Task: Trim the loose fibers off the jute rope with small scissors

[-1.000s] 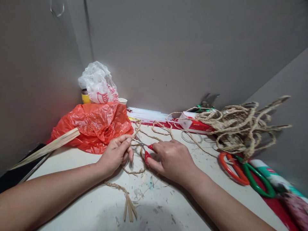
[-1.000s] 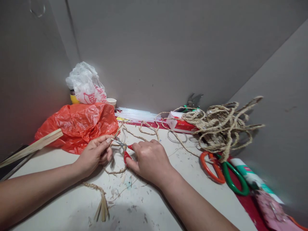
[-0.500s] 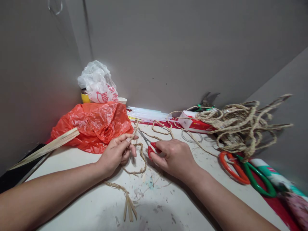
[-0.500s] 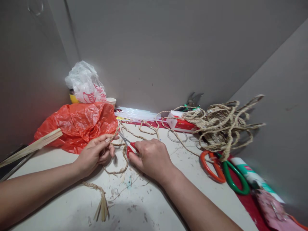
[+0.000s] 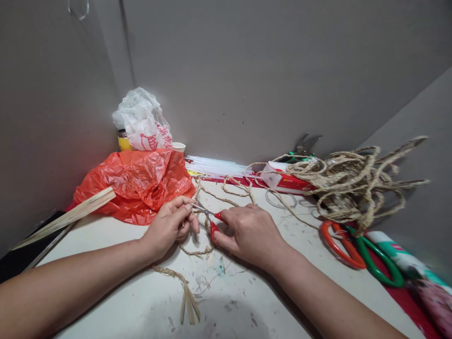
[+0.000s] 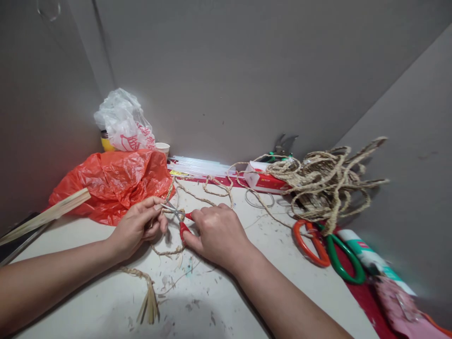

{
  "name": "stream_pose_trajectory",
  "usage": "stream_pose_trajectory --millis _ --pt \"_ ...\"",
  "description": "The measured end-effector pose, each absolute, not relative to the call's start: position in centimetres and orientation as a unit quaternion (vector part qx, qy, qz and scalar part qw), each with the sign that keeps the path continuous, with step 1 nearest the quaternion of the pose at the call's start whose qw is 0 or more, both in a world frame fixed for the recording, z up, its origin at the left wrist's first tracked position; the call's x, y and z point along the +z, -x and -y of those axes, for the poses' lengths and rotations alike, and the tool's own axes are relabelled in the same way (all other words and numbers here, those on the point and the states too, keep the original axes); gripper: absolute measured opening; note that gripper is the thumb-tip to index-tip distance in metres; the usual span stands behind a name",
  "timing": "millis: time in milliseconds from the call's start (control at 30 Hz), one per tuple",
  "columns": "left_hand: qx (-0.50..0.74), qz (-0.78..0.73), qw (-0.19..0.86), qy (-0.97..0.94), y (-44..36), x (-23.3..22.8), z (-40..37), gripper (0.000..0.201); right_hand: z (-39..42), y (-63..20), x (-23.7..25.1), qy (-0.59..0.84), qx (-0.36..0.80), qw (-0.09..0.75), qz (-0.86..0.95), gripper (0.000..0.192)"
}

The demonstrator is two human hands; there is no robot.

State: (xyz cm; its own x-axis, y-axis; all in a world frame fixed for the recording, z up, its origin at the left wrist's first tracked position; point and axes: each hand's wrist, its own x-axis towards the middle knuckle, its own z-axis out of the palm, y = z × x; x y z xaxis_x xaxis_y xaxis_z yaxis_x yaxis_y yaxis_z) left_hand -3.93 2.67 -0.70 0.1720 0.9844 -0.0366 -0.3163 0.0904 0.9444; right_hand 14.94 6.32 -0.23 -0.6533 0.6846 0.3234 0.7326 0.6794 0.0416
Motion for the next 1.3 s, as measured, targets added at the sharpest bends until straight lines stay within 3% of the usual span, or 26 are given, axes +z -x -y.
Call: stream_pose_trajectory --millis 500,733,1133,1300 --pt "0.539 -0.400 0.619 -0.409 4.06 -0.83 -2.89 0.020 -7.03 -15.53 -0.48 0.405 -0.075 0.185 0.892 0.030" --pt "0.550 -0.387 0.637 -0.377 4.19 -0.54 -3.14 0.021 -6.83 -15.46 0.01 0.378 -0.083 0.139 0.912 0.025" --pt "0.554 -0.355 0.662 -0.360 4.03 -0.17 -2.98 0.013 -7.01 -15.67 -0.03 0.372 -0.122 0.136 0.910 0.026" --pt "0.556 -0.349 0.668 -0.349 4.21 -0.22 -3.01 0.018 -7.16 -15.80 -0.04 0.380 -0.117 0.144 0.906 0.025"
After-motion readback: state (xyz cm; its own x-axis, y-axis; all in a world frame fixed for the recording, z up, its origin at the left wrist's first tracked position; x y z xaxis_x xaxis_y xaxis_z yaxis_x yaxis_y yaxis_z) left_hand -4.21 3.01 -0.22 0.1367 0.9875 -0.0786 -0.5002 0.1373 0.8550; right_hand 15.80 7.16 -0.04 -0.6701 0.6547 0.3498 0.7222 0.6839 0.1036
